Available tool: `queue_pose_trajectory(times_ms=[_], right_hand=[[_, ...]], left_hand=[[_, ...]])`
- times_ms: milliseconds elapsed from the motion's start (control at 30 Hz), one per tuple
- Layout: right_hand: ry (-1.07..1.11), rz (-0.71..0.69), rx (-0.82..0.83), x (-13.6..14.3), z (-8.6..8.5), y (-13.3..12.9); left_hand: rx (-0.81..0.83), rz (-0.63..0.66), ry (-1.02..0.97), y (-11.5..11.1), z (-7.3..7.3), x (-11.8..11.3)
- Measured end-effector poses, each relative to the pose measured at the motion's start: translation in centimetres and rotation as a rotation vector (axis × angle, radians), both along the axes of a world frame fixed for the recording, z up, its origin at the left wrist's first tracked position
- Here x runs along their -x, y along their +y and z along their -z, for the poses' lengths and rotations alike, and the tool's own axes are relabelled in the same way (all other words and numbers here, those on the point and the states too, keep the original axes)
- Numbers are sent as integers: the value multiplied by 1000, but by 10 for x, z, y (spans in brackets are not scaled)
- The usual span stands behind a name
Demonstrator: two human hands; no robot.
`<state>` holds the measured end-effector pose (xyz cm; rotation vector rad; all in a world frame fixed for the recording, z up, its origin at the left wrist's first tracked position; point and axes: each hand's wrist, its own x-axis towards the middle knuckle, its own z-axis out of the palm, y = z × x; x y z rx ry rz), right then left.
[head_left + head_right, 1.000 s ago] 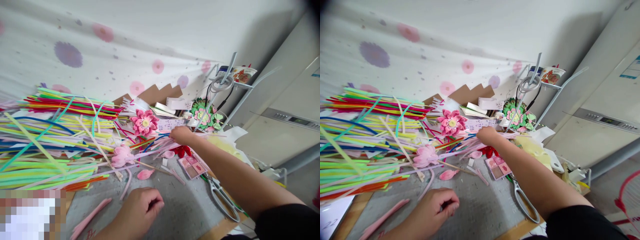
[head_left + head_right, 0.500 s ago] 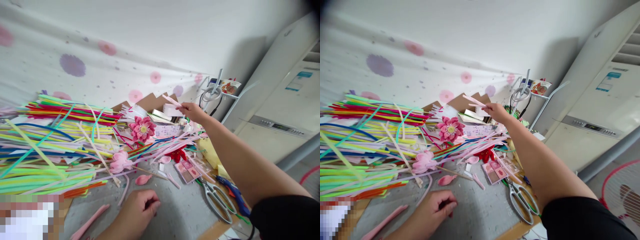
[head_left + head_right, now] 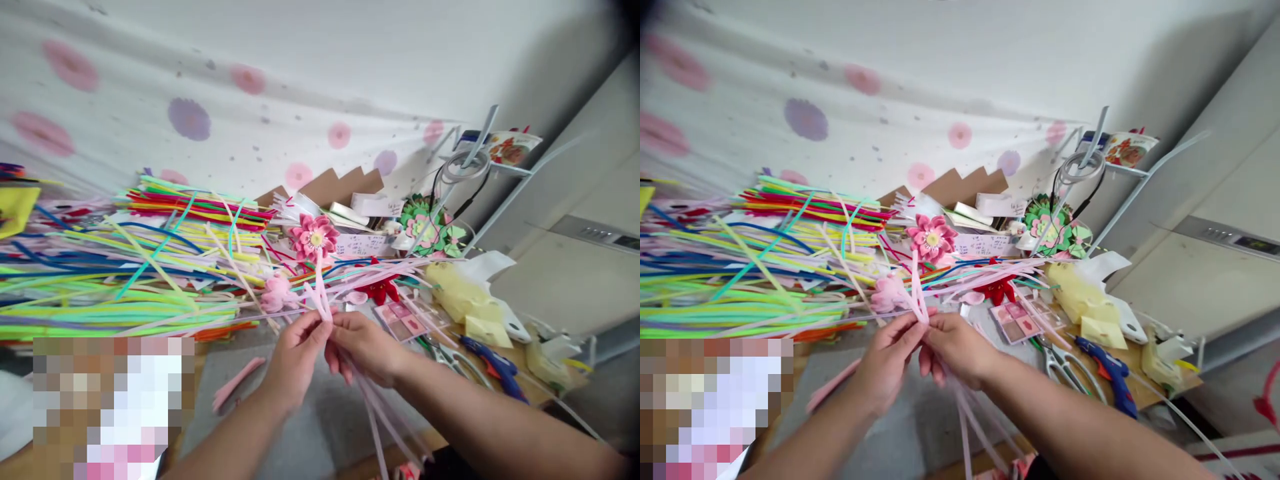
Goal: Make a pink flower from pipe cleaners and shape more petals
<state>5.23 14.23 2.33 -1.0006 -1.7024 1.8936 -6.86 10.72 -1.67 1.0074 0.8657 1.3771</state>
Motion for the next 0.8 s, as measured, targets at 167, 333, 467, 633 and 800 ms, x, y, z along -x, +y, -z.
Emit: queue_pose_trajectory(times_ms=[167,333,467,633,800], right_hand=[[209,165,178,9,26,-15],[220,220,260,4,44,-28],[112,142,126,-10,45,-24],[39,382,-397,-30,22,-1],[270,456,-188,-26,15,5]], left_hand=[[153,-69,-130,2,-3,0],[180,-139,-213,6,-5,2],[164,-109,-164,7,-2,0],[158,-35,-12,4,2,-6],[206,33,99,-2,4,-13]])
